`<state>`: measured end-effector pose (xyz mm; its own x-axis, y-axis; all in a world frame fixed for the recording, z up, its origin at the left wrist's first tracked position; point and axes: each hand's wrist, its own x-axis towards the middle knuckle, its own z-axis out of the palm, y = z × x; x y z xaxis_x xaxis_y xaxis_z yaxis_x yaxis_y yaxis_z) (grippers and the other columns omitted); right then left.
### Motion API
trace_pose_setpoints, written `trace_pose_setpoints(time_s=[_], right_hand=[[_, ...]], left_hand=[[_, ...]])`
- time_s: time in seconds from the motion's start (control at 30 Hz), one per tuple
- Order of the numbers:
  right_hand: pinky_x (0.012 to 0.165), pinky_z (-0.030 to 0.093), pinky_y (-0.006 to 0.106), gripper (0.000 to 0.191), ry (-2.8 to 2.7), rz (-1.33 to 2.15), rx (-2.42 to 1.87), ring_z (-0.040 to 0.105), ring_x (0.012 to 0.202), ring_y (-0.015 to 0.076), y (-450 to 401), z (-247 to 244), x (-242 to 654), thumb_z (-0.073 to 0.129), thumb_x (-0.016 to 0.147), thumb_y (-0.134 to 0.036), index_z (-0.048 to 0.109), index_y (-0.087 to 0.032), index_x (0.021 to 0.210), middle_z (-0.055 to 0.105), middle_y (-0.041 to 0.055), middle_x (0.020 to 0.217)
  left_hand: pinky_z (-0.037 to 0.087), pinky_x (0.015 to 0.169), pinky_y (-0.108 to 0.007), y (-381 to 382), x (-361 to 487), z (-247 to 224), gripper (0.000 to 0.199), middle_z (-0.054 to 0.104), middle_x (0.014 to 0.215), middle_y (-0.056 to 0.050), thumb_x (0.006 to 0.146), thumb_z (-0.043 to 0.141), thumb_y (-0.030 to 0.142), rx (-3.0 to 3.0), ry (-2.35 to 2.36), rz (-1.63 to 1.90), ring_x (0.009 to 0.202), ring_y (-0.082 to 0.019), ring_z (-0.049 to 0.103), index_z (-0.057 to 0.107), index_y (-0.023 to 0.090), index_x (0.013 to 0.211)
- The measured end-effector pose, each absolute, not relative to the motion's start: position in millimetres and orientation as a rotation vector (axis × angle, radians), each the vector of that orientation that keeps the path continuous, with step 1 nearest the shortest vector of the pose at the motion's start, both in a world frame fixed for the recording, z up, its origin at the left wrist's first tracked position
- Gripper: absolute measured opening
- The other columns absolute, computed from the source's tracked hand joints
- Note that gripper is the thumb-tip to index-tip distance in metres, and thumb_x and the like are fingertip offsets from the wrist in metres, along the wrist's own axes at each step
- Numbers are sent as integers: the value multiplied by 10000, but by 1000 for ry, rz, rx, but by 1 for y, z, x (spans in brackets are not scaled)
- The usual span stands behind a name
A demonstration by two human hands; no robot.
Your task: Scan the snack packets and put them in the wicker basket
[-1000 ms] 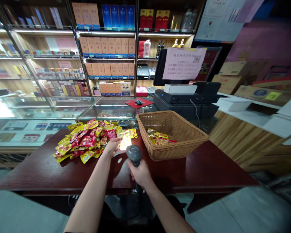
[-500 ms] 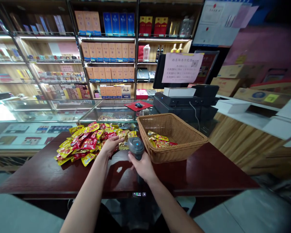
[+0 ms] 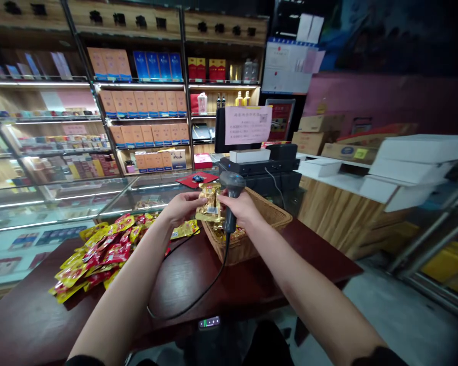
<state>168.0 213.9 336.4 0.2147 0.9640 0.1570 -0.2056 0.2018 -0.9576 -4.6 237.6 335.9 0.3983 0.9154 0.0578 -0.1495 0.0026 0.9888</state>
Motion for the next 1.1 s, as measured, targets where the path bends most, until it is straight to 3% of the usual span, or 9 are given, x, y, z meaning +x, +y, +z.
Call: trace_pose_setpoints(time_s=[0.13,0.37,0.5,0.87,1.0,1.1], right_hand=[[419,427,182,224,-886,964,-1127,489,410,75,229,340,210,749,600,-78,547,-160,650,514,-79,465],[411,443,207,197,-737,874,-1301,518,417,110,246,311,271,715,602,-28,561,-150,606,534,-40,435],[421,453,192,230,-687,871,-1313,497,418,89,250,306,288,707,628,-29,526,-169,602,518,-57,438],[396,424,171,226,-796,1016,-1200,491,447,80,237,323,264,715,659,-36,530,-165,663,533,-42,483],[427,426,173,220,-955,1128,-1056,517,523,85,205,335,237,755,644,-106,551,-160,704,558,-35,582],[482,446,181,273,-1154,1231,-900,535,594,87,175,338,217,809,635,-241,589,-155,772,582,-23,703]], left_hand=[[507,660,-275,263,52,334,436,727,769,-71,535,894,282,1266,792,1016,701,-184,666,744,115,909],[429,513,-242,292,128,301,355,654,586,-25,462,914,273,1319,1075,1020,512,-129,584,671,132,679],[454,540,-250,299,136,294,398,657,615,-28,450,916,265,1362,1156,1064,560,-138,605,663,123,724],[537,643,-285,280,94,314,460,691,713,-60,484,889,379,1428,1069,1110,689,-161,662,658,104,772],[554,753,-323,236,36,318,447,722,864,-76,605,816,444,1568,1030,1151,824,-188,679,668,127,883],[555,785,-355,196,-23,308,424,726,919,-76,687,758,461,1684,1155,1141,815,-198,685,660,147,955]])
